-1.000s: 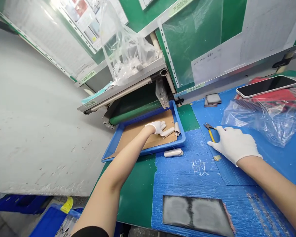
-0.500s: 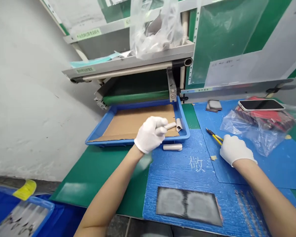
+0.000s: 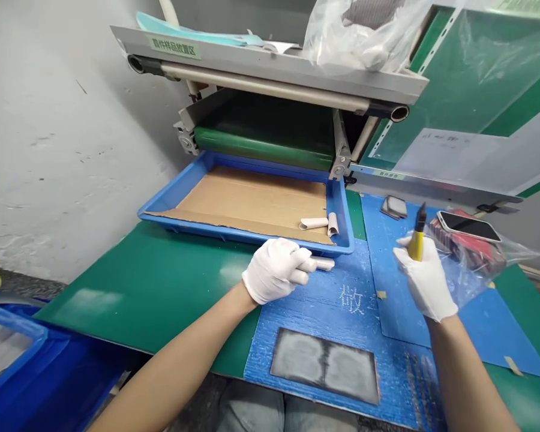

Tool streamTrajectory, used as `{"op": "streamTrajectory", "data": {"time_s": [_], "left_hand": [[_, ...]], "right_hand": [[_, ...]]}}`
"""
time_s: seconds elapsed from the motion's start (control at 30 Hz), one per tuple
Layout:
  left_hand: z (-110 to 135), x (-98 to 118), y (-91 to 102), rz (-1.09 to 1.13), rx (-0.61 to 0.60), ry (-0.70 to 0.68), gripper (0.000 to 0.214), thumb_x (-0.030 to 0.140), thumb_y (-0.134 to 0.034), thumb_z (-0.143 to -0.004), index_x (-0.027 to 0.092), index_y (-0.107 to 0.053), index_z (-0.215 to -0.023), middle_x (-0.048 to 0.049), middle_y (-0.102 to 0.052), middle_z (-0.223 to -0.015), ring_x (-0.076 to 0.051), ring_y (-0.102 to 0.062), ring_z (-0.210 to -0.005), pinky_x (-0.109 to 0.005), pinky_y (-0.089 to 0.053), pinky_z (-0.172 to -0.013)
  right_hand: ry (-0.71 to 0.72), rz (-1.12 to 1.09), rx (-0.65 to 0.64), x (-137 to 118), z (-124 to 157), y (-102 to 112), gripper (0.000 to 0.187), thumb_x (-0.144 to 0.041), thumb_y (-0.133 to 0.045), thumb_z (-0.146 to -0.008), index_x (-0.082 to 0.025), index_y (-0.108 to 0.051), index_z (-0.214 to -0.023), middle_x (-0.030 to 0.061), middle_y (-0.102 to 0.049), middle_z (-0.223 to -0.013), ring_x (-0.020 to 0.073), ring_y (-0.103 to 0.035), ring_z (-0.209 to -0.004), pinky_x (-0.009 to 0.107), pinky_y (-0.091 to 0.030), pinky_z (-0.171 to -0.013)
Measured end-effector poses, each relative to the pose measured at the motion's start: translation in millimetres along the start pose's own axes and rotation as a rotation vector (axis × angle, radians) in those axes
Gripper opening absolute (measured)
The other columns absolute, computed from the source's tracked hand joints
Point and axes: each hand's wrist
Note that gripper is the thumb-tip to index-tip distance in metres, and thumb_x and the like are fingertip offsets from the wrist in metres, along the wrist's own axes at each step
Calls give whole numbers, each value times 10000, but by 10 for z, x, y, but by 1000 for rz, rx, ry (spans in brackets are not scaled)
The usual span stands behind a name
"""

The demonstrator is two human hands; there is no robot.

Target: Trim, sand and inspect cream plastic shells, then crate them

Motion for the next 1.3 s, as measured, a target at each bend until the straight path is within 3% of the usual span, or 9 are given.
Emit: {"op": "streamTrajectory", "data": {"time_s": [0.13, 0.23, 0.3, 0.43, 0.53, 0.87, 1.2, 1.3], "left_hand": [[75, 45, 25, -82, 140, 30, 150, 167, -587, -885, 206, -627, -1025, -49, -716, -862, -195, -690, -767, -331, -580, -718], [98, 95, -26, -102, 202, 96, 244, 181, -604, -849, 194, -587, -1091, -48, -681, -895, -189, -655, -773, -328, -570, -726], [105, 125, -58, -70, 171, 156, 221, 171, -600, -828, 200, -569, -1044, -29, -645, -866, -169, -619, -723, -313, -551, -697], [106, 152, -83, -51, 65, 183, 160, 137, -593, -810, 219, -561, -943, 10, -569, -756, -140, -539, -612, -294, -495, -620], [112, 162, -97, -55, 46, 149, 186, 134, -595, -840, 222, -561, -1000, -3, -599, -806, -153, -572, -665, -296, -507, -648], [131, 143, -134, -36, 75, 93, 145, 227, -602, -935, 203, -548, -1067, -40, -644, -909, -166, -620, -771, -297, -532, -714], [122, 115, -135, -83, 78, 104, 178, 373, -513, -1036, 202, -559, -1025, -48, -650, -879, -171, -609, -752, -308, -522, -704], [121, 119, -133, -80, 73, 110, 134, 332, -537, -1015, 200, -562, -1021, -46, -651, -886, -168, -618, -762, -301, -528, -713]], "right_hand": [[223, 127, -47, -373, 400, -420, 296, -398, -610, -910, -225, -580, -1149, 26, -656, -892, 210, -635, -732, 356, -509, -699], [482, 267, -145, -423, 686, -614, 345, -245, -589, -897, -211, -589, -1241, 62, -691, -1001, 244, -685, -857, 372, -522, -768], [557, 302, -161, -400, 776, -635, 339, -214, -591, -898, -205, -604, -1237, 55, -680, -964, 242, -681, -849, 358, -517, -756], [548, 333, -47, -359, 759, -540, 299, -243, -599, -933, -189, -617, -1226, 55, -660, -934, 235, -656, -800, 354, -501, -731], [639, 387, -10, -387, 735, -479, 362, -243, -592, -943, -164, -591, -1296, 80, -665, -955, 255, -651, -831, 361, -487, -726], [720, 457, -13, -445, 755, -461, 369, -215, -580, -929, -137, -604, -1288, 109, -685, -966, 266, -642, -835, 359, -457, -698], [670, 565, -61, -447, 791, -448, 340, -213, -558, -922, -174, -646, -1248, 90, -689, -927, 249, -619, -794, 344, -384, -660], [650, 578, -21, -461, 817, -438, 312, -212, -585, -910, -197, -662, -1212, 65, -689, -910, 219, -609, -736, 330, -327, -602]]}}
Point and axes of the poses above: each hand's wrist, its own z-axis away from the middle knuckle, its own y-axis out of the back of the hand, x = y × z
